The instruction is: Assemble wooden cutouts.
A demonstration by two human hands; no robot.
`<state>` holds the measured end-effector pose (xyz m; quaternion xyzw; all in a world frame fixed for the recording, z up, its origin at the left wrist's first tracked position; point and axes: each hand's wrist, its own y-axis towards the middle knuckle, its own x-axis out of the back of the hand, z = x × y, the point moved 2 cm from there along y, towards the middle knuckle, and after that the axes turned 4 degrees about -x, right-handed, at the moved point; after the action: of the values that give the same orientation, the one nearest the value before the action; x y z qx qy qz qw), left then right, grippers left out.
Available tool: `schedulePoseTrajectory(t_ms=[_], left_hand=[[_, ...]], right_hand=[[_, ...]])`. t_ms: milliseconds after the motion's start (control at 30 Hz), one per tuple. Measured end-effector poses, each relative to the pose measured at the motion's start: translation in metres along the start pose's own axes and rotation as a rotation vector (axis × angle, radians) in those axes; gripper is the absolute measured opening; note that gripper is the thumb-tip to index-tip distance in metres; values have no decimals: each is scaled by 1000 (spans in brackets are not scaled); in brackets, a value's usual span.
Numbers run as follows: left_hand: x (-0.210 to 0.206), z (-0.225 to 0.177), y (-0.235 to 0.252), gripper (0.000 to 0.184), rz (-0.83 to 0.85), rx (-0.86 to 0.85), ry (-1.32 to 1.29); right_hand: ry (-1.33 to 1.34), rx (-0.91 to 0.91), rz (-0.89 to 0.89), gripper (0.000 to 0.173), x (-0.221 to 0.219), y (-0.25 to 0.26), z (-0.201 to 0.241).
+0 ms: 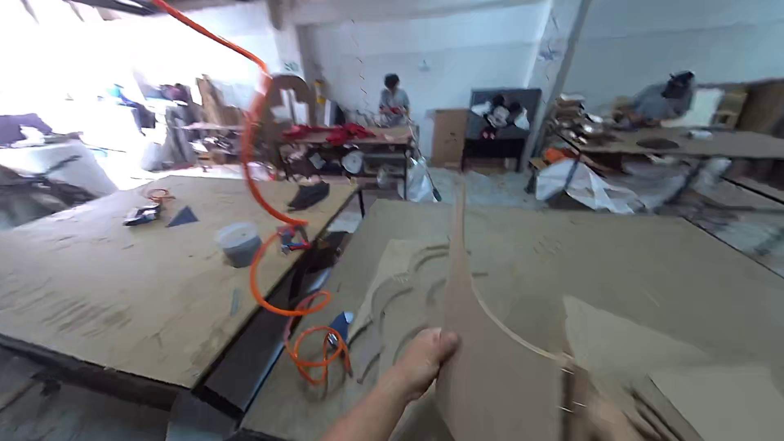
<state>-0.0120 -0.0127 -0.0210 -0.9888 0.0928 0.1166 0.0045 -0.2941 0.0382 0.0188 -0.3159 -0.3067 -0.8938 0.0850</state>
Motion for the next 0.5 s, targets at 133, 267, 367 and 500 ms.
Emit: schedulePoseTrajectory(t_ms=[133, 267, 367, 500], left_hand=[[-12, 15, -4, 58, -130, 16, -140], [16, -40, -25, 44, -407, -53, 627], [2, -50, -36, 59, -402, -125, 917], [17, 8, -10, 61, -172, -36, 200]], right_hand=[[273, -33, -17, 72, -18, 22, 1], [-387, -459, 90, 77, 11, 18, -84], [-475, -513, 91, 83, 5, 1, -121], [-18, -111, -84, 71, 8, 2, -26]])
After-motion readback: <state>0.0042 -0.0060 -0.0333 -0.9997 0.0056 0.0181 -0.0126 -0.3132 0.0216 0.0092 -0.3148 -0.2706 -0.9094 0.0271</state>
